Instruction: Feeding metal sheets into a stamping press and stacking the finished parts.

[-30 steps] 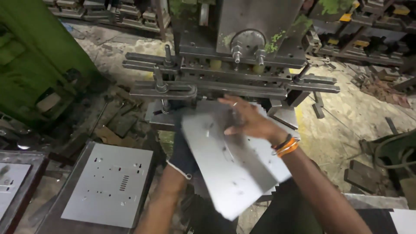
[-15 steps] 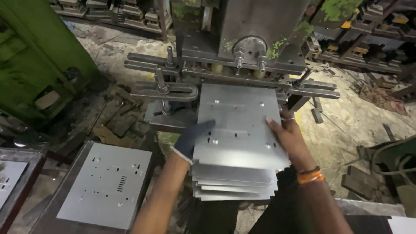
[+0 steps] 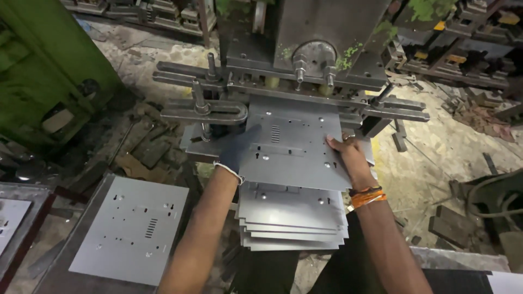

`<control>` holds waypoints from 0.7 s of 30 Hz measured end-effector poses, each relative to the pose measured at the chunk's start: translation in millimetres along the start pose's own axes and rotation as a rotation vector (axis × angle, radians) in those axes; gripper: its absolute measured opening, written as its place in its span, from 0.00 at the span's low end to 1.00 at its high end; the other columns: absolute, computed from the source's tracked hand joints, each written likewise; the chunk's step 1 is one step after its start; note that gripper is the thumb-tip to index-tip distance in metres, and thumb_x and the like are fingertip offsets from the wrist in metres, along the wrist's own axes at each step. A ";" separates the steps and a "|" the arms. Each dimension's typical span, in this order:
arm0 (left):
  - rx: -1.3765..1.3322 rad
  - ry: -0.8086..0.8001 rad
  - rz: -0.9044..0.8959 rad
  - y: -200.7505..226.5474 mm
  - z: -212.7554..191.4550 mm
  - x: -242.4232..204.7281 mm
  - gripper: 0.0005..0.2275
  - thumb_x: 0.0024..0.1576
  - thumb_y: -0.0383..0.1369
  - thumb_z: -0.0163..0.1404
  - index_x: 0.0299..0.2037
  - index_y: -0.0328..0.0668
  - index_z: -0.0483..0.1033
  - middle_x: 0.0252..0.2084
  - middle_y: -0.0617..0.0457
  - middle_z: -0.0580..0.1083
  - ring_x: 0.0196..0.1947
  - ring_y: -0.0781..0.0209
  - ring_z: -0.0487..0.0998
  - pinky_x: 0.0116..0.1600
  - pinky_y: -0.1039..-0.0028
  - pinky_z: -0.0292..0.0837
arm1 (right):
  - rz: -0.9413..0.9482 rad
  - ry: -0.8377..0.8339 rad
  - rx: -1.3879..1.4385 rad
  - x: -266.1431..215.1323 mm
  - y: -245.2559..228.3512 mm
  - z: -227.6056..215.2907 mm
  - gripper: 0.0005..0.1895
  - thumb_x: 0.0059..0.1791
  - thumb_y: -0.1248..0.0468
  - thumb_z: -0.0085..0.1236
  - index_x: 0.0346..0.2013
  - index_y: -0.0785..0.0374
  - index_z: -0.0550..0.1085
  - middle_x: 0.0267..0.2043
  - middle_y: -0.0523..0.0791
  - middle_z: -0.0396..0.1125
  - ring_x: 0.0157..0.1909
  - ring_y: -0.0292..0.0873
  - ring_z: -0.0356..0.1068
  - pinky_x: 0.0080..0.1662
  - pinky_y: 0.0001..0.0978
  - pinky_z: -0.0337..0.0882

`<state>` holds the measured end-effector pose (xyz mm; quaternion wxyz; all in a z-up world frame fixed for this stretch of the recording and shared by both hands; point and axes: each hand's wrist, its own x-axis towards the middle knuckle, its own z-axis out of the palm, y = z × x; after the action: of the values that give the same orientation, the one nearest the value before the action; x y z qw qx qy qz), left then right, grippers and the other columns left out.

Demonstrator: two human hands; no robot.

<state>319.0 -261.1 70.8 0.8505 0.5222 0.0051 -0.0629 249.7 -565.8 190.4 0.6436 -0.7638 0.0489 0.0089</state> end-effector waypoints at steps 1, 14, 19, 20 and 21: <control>-0.001 -0.001 0.000 8.4 7.4 -12.8 0.16 0.55 0.38 0.57 0.51 0.38 0.80 0.45 0.55 0.80 0.41 0.64 0.80 0.48 0.72 0.76 | 0.000 0.001 -0.001 -0.4 2.1 -0.1 0.25 0.47 0.55 0.61 0.51 0.71 0.73 0.45 0.45 0.73 0.43 0.37 0.72 0.46 0.28 0.70; -0.824 0.105 0.034 12.9 -23.7 -84.8 0.04 0.58 0.32 0.54 0.36 0.41 0.75 0.34 0.52 0.76 0.33 0.56 0.78 0.40 0.69 0.76 | -0.111 0.006 0.068 10.7 30.1 -1.1 0.22 0.48 0.58 0.63 0.50 0.72 0.74 0.43 0.44 0.72 0.42 0.37 0.68 0.47 0.31 0.69; -0.558 0.325 0.033 34.3 -47.5 -110.7 0.07 0.56 0.35 0.53 0.36 0.38 0.77 0.32 0.49 0.76 0.28 0.53 0.77 0.33 0.64 0.74 | -0.165 -0.075 0.162 -9.9 20.5 -11.9 0.19 0.50 0.62 0.59 0.52 0.70 0.72 0.48 0.42 0.71 0.48 0.37 0.67 0.52 0.28 0.67; -0.633 0.260 0.020 33.9 -60.1 -113.5 0.07 0.53 0.35 0.53 0.34 0.40 0.77 0.29 0.49 0.77 0.25 0.54 0.77 0.28 0.65 0.73 | -0.077 -0.013 0.078 -9.9 25.6 -22.1 0.20 0.51 0.62 0.60 0.55 0.68 0.71 0.52 0.40 0.70 0.53 0.35 0.67 0.54 0.26 0.64; -0.707 0.194 0.008 33.4 -73.4 -116.7 0.06 0.51 0.35 0.54 0.32 0.42 0.77 0.25 0.49 0.77 0.21 0.54 0.77 0.24 0.66 0.71 | 0.009 0.049 -0.008 -9.7 30.8 -31.7 0.21 0.52 0.61 0.61 0.58 0.66 0.71 0.55 0.37 0.68 0.57 0.32 0.66 0.57 0.23 0.62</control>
<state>211.2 -169.0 75.8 0.9742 0.1997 0.1051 -0.0042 235.9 -601.5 166.4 0.6393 -0.7659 0.0681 -0.0066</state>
